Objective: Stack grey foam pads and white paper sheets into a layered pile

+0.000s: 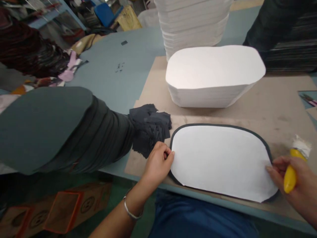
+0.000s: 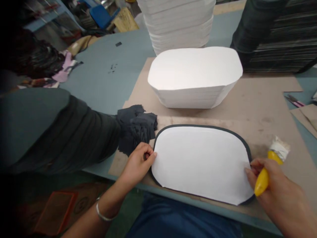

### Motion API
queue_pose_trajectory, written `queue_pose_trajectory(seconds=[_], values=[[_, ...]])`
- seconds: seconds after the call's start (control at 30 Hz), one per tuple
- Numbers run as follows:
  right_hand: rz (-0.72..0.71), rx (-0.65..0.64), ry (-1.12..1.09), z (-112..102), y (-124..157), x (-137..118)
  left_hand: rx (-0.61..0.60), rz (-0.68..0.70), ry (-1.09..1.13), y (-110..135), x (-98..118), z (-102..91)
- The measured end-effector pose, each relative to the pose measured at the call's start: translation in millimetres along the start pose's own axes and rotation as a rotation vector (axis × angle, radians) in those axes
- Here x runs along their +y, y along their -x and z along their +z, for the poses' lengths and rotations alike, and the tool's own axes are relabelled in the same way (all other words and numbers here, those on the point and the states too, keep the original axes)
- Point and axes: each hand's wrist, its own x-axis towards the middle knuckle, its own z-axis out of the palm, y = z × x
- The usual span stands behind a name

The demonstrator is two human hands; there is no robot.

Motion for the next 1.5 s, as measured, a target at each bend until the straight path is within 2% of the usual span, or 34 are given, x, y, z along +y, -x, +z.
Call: queue_pose_trajectory(seconds=[0.13, 0.37, 0.47, 0.63, 0.9, 1.2, 1.33, 1.4, 1.43, 1.5], values=[[0.076, -0.055, 0.072, -13.4, -4.1, -15.3, 0.005, 0.005, 0.017, -0.7, 2.0, -0.3], [0.061, -0.065, 0.201, -13.5, -7.2, 0.6, 0.021, 0.011, 0.006, -1.6, 0.8, 4.0], [0.071, -0.059, 0.174, -13.8, -4.9, -5.6, 0.042, 0.018, -0.004, -1.4, -0.2, 5.2], [-0.003, 0.038, 0.026, -10.6, 1.3, -21.7, 0.041, 0.044, -0.006, -1.3, -2.8, 5.1], [-0.121, 0.062, -0.050, -5.9, -2.3, -24.4, 0.053, 0.068, -0.081, -10.4, -12.9, 3.7], [-0.163, 0.062, -0.033, -0.1, 1.0, -21.8, 0.043, 0.055, -0.157, -11.1, -14.6, 4.7], [-0.195, 0.063, -0.014, 8.0, 3.1, -19.0, 0.012, 0.049, -0.237, -11.4, -16.6, -4.7], [-0.210, 0.066, 0.006, 12.1, 3.5, -18.6, 0.068, 0.024, -0.297, -12.3, -10.1, -8.3], [-0.217, 0.068, 0.017, 13.9, 3.6, -18.6, 0.129, 0.058, -0.330, -12.8, -3.7, -7.5], [-0.230, 0.072, 0.041, 16.8, 3.8, -18.7, 0.245, 0.253, -0.389, -14.0, 14.2, 2.1]])
